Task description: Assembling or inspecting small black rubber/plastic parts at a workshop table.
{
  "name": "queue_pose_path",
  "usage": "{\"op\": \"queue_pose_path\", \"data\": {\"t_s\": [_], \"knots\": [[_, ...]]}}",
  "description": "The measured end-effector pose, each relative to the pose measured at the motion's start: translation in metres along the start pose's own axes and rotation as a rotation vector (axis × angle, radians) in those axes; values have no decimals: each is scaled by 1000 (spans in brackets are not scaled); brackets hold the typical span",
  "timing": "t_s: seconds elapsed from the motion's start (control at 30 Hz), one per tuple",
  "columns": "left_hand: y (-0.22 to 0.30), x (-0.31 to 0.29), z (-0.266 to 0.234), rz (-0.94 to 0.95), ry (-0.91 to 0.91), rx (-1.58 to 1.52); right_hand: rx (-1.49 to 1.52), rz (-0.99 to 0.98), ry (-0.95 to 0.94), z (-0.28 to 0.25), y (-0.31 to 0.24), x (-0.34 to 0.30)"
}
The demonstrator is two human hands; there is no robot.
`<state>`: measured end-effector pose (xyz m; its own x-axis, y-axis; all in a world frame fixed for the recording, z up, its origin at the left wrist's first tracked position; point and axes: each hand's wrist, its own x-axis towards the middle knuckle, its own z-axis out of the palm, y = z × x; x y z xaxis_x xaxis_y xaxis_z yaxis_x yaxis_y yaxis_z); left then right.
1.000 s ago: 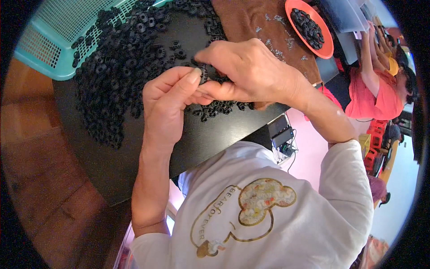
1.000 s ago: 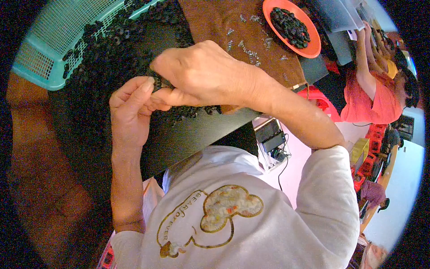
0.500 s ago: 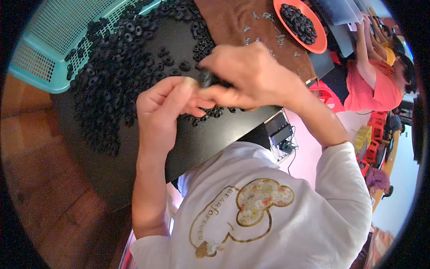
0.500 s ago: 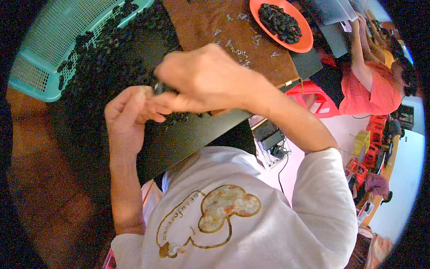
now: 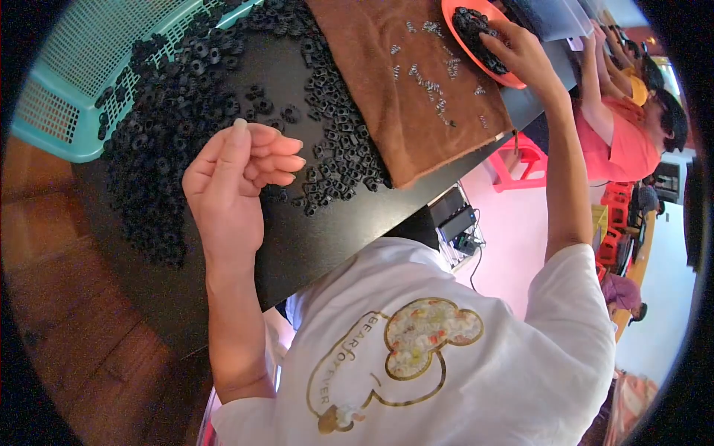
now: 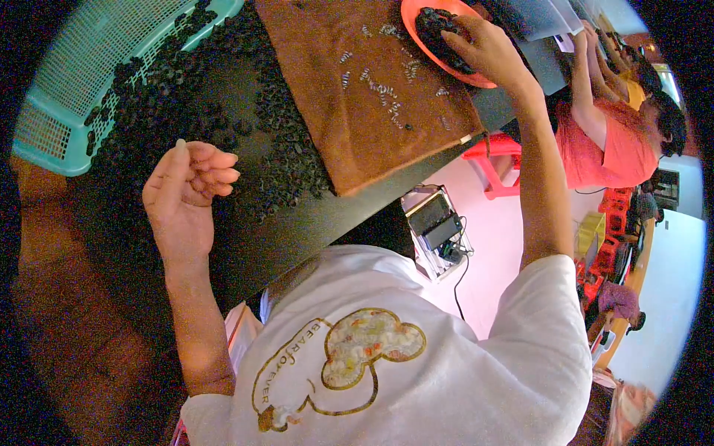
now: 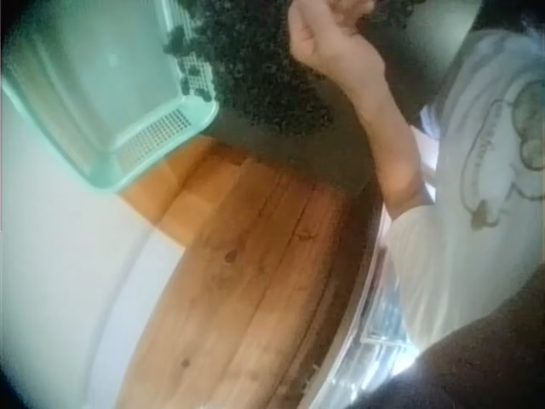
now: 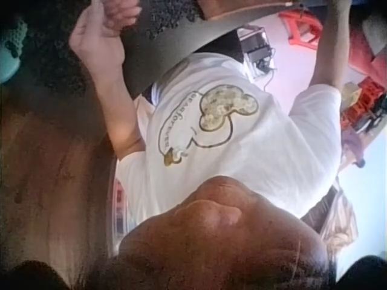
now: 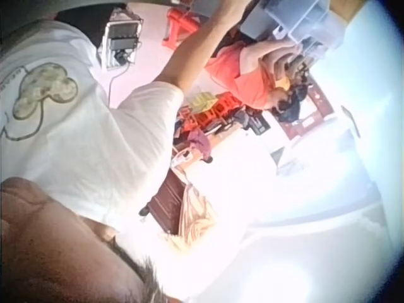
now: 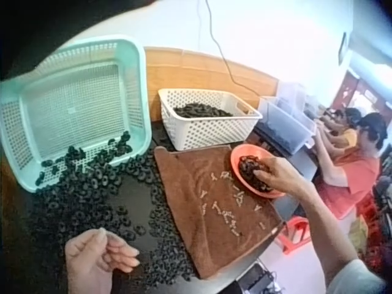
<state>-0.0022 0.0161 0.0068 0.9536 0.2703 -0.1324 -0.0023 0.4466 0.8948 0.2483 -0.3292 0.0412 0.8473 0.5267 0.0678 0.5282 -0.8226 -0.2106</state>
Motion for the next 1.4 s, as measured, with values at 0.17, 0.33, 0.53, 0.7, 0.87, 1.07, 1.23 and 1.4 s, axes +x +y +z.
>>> {"op": "queue_pose_path", "data": {"t_s": [0.17, 0.33, 0.53, 0.7, 0.87, 1.07, 1.23, 1.4], "knots": [[-2, 2, -6, 52, 84, -63, 190, -206, 184, 9, -62, 3], [-1, 7, -12, 92, 163, -130, 247, -671, 155, 45, -140, 23], [1, 12, -22, 138, 304, -209, 247, -776, 45, 77, -215, 43], [3, 11, -24, 152, 278, -260, 112, -785, -127, 82, -238, 46], [6, 9, -21, 161, 268, -282, 138, -826, -116, 74, -226, 45], [4, 9, -22, 161, 248, -266, 73, -794, -115, 75, -223, 32], [2, 9, -23, 163, 236, -260, 94, -804, -188, 77, -239, 23], [4, 8, -23, 162, 201, -280, 143, -738, -65, 72, -226, 41]]}}
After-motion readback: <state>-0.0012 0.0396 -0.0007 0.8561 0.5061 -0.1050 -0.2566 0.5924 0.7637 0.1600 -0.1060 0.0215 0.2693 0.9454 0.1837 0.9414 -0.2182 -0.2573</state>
